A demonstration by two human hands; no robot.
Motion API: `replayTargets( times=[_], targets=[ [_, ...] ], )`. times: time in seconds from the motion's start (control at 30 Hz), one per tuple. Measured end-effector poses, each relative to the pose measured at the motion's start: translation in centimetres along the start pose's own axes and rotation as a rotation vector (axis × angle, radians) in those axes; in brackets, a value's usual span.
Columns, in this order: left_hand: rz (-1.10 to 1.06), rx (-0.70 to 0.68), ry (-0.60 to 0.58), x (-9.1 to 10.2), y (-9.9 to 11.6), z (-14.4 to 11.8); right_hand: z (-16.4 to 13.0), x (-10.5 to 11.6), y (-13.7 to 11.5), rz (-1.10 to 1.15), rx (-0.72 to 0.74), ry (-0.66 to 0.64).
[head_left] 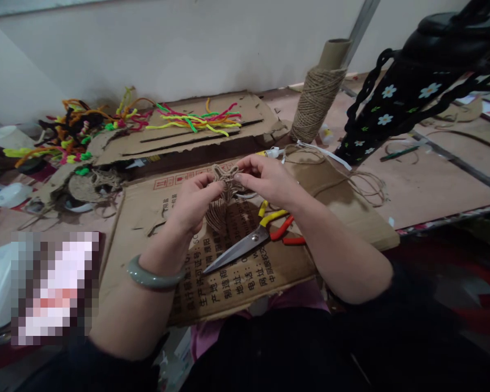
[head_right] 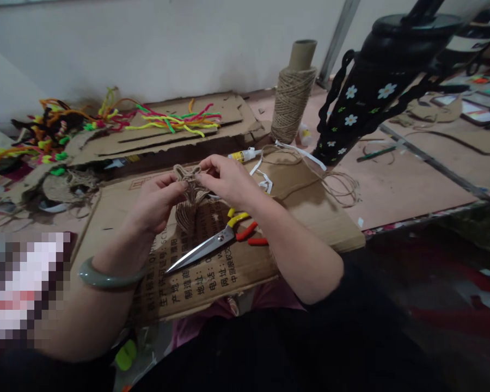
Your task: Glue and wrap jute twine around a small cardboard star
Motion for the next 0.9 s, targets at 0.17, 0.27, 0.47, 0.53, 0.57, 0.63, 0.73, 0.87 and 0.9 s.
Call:
replayTargets(
  times=[0.17,0.27,0.47,0.53,0.57,0.63,0.73,0.87,0.9],
  targets=[
    [0.008,0.036,-0.047,-0.4,-0.5,-0.1,0.2,-0.4,0.2,0.187,-0.061,-0.017],
    [-0.006,0.062,-0.081,-0.8,-0.5,-0.3,0.2,-0.4,-0.1,0.181,-0.049,-0.017],
    [-0.032,0.012,-0.081,-1.1,0.6,-0.5,-0.1,-0.4,-0.7,0.113,0.054,-0.025],
    [-0.048,0.006,-0.067,-1.1,0.7,-0.6,-0.1,-0.3,-0.9,0.076,0.08,-0.023],
    [-0.052,0.012,-0.054,-0.9,0.6,-0.6,-0.1,-0.3,-1.0,0.066,0.084,-0.017],
    [-0.057,0.04,-0.032,-0.7,0.3,-0.5,-0.1,0.0,-1.1,0.069,0.07,-0.001],
    [-0.086,0.087,-0.027,-0.6,0.0,-0.5,0.0,0.3,-0.9,0.124,0.027,0.015],
    [-0.118,0.117,-0.032,-0.6,-0.1,-0.5,0.1,0.4,-0.7,0.15,0.021,0.031],
    [-0.119,0.123,-0.034,-0.6,-0.2,-0.5,0.1,0.4,-0.7,0.14,0.026,0.034]
  ],
)
Point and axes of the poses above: each hand's wrist, its own z-axis towards the middle knuckle, its own x-axis out of the back of the hand, y = z × x, the point moved 10 cm from there along z, towards the middle knuckle, and after that the axes turned 4 degrees about y, right-handed, at the moved point
